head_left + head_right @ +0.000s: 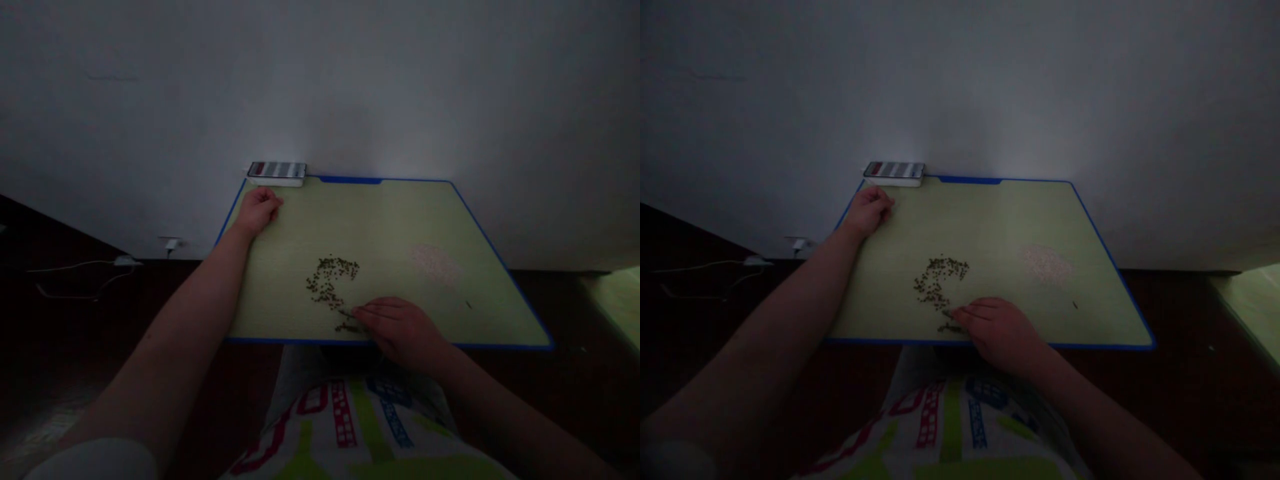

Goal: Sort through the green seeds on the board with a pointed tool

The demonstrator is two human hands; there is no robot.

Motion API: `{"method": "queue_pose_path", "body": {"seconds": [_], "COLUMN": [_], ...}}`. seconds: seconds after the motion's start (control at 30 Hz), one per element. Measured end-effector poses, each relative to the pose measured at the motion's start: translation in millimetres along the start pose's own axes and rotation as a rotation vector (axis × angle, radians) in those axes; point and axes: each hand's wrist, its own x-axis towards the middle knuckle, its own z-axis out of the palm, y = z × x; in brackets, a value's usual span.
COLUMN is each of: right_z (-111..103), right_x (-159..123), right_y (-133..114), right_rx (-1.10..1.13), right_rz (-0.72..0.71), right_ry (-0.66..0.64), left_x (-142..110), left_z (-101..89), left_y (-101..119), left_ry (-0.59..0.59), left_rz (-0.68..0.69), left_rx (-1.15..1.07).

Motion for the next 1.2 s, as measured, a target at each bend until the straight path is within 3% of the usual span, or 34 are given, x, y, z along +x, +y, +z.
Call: {"method": "queue_pose_path", "body": {"seconds": [0.2,0.63,1.2], "right_z": [2.7,4.5,0.1], "right_x": [2.5,5.9,-7.0], "right_y": [-1.3,-3.1,-12.1], "right_rx": [-0.009,0.061,-0.003], "right_rz": [0.034,-0.014,-0.006], "right_ry": [-0.013,-0.093,-0.045], "left_x": [-1.3,-2.2,-3.7], "left_z": [0.8,2.6,2.0], "left_y": [4.6,7.3,9.4], "left_ry": [-0.129,-0.126,-0.127], "left_rz": [0.021,0.022,-0.005], "left_rx": [0.092,0.115,0.128]}}
